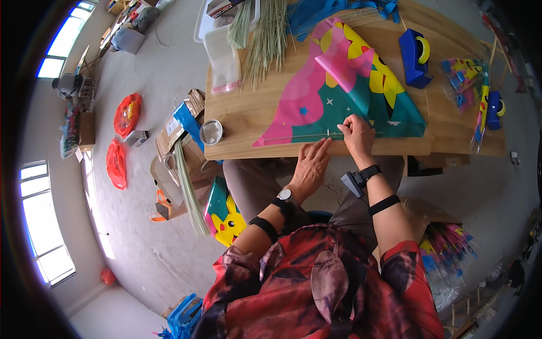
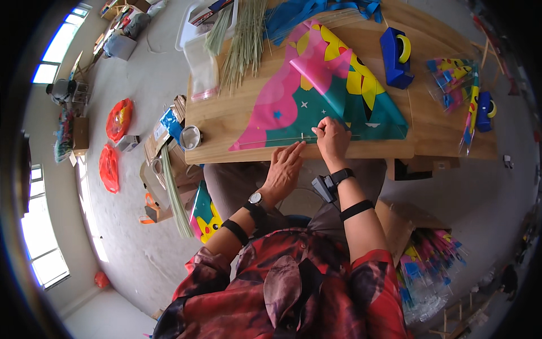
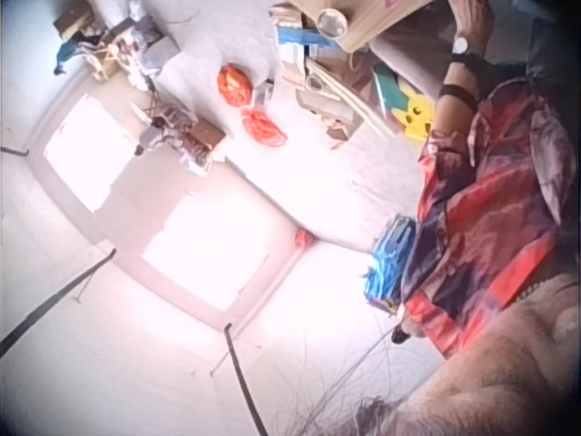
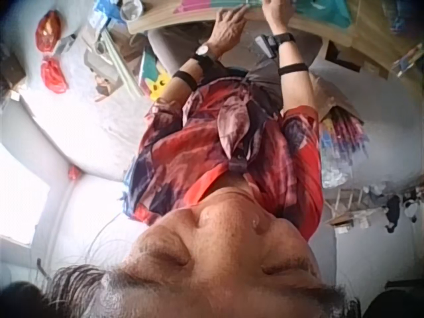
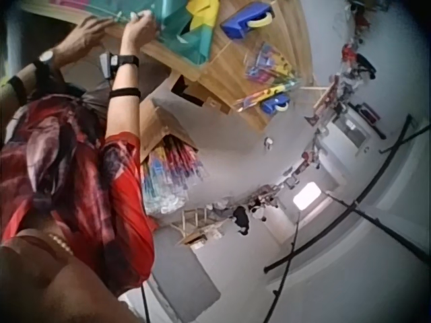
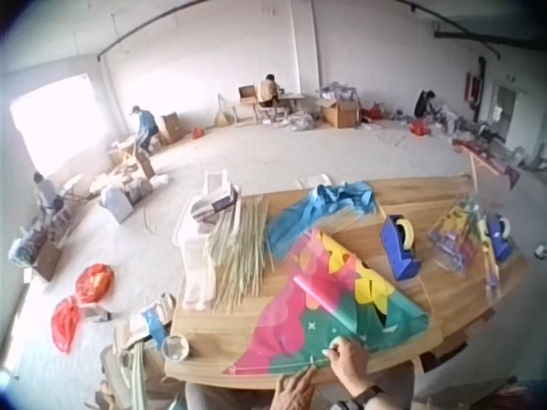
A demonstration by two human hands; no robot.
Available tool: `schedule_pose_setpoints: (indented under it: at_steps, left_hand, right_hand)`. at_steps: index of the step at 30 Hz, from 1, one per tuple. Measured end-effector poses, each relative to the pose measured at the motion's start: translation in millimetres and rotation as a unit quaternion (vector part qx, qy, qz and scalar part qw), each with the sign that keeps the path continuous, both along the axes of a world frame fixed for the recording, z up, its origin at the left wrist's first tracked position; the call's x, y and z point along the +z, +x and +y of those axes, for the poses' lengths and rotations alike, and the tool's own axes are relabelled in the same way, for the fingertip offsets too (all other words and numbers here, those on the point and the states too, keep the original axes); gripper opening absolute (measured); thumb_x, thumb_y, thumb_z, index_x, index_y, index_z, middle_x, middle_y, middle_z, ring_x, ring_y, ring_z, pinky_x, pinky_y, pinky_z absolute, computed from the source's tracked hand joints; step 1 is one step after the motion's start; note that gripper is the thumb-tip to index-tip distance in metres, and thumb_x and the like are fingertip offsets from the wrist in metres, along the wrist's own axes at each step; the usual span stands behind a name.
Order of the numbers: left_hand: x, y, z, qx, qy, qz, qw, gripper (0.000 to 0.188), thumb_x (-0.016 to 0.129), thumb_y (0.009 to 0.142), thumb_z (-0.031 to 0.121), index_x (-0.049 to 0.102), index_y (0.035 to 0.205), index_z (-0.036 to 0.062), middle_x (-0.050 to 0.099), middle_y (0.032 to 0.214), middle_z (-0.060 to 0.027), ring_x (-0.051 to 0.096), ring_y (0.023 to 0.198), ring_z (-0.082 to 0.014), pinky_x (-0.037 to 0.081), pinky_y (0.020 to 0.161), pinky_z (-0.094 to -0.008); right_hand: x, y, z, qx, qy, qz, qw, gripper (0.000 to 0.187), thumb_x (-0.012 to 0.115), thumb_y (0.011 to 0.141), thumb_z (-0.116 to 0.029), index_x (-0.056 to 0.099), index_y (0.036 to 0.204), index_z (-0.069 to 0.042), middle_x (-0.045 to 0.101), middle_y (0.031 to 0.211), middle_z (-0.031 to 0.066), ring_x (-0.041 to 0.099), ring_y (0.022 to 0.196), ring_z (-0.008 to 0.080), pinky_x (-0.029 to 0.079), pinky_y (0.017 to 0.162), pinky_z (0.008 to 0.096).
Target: The recorder is assembling a colorful kite with a Pikachu design by attaching bamboo sticks and securing them with tape.
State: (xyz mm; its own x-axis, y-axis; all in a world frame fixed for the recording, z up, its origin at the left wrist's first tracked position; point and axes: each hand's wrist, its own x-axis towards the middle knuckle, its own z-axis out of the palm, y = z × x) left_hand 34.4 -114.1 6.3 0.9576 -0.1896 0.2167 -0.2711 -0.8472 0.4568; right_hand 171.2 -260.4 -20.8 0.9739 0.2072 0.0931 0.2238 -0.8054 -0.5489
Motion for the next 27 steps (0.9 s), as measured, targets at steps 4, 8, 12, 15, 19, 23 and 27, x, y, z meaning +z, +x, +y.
schedule_pose_setpoints:
  at_steps: [4,8,12,15,19,23,27]
  left_hand:
    - [6,2,-1,-0.017,0.018,0.022,0.999,0.024,0.062,0.078,0.002,0.062,0.103,-0.0006,0.040,0.159,-0.0152,0.043,0.140,-0.0342,0.035,0.110,-0.0529]
    - [11,8,-6,-0.024,0.029,0.030,0.999,0.026,0.063,0.078,0.003,0.063,0.103,-0.0009,0.038,0.160,-0.0138,0.043,0.138,-0.0364,0.036,0.110,-0.0533]
    - [15,11,-5,-0.030,0.065,0.051,0.996,0.027,0.064,0.078,0.005,0.064,0.105,0.0011,0.040,0.159,-0.0131,0.043,0.136,-0.0362,0.034,0.110,-0.0542]
    - [16,10,2,-0.029,0.060,0.047,0.997,0.025,0.066,0.079,0.005,0.064,0.104,0.0040,0.044,0.155,-0.0135,0.044,0.136,-0.0342,0.033,0.111,-0.0536]
    - [15,11,15,0.046,-0.142,0.078,0.986,0.020,0.069,0.082,0.006,0.064,0.101,0.0075,0.056,0.140,-0.0147,0.051,0.130,-0.0327,0.036,0.109,-0.0496]
    - [12,17,45,0.137,-0.341,0.121,0.922,0.017,0.070,0.095,0.017,0.067,0.103,0.0030,0.066,0.114,-0.0114,0.062,0.105,-0.0238,0.047,0.087,-0.0355]
    - [9,29,58,0.157,-0.356,0.210,0.897,0.022,0.070,0.097,0.021,0.068,0.106,0.0011,0.067,0.103,-0.0069,0.059,0.096,-0.0144,0.047,0.082,-0.0322]
  right_hand:
    - [13,-2,-1,0.029,0.030,0.068,0.997,0.034,0.084,0.081,-0.036,0.059,0.088,-0.015,0.063,0.082,0.0008,0.064,0.083,0.0287,0.042,0.077,0.0488]
    - [18,-10,9,0.026,-0.035,-0.025,0.999,0.037,0.085,0.079,-0.040,0.060,0.089,-0.015,0.064,0.085,0.0011,0.064,0.086,0.0286,0.041,0.079,0.0494]
    - [19,-6,8,0.021,-0.039,0.004,0.999,0.035,0.084,0.081,-0.039,0.059,0.089,-0.015,0.064,0.087,0.0017,0.064,0.089,0.0290,0.041,0.080,0.0498]
    - [14,-5,8,0.014,-0.039,-0.002,0.999,0.031,0.081,0.084,-0.035,0.059,0.090,-0.015,0.064,0.085,0.0016,0.065,0.088,0.0286,0.041,0.080,0.0507]
    - [2,1,-11,0.032,0.023,0.007,0.999,0.021,0.076,0.089,-0.027,0.059,0.092,-0.015,0.066,0.085,0.0015,0.066,0.084,0.0284,0.043,0.078,0.0487]
    - [13,-8,-16,0.073,0.137,0.033,0.987,0.012,0.071,0.092,-0.015,0.061,0.100,-0.013,0.067,0.086,0.0045,0.066,0.081,0.0304,0.046,0.075,0.0438]
    - [26,-27,-11,0.081,0.172,-0.056,0.980,0.013,0.066,0.093,-0.007,0.061,0.105,-0.009,0.066,0.088,0.0083,0.065,0.084,0.0317,0.047,0.077,0.0431]
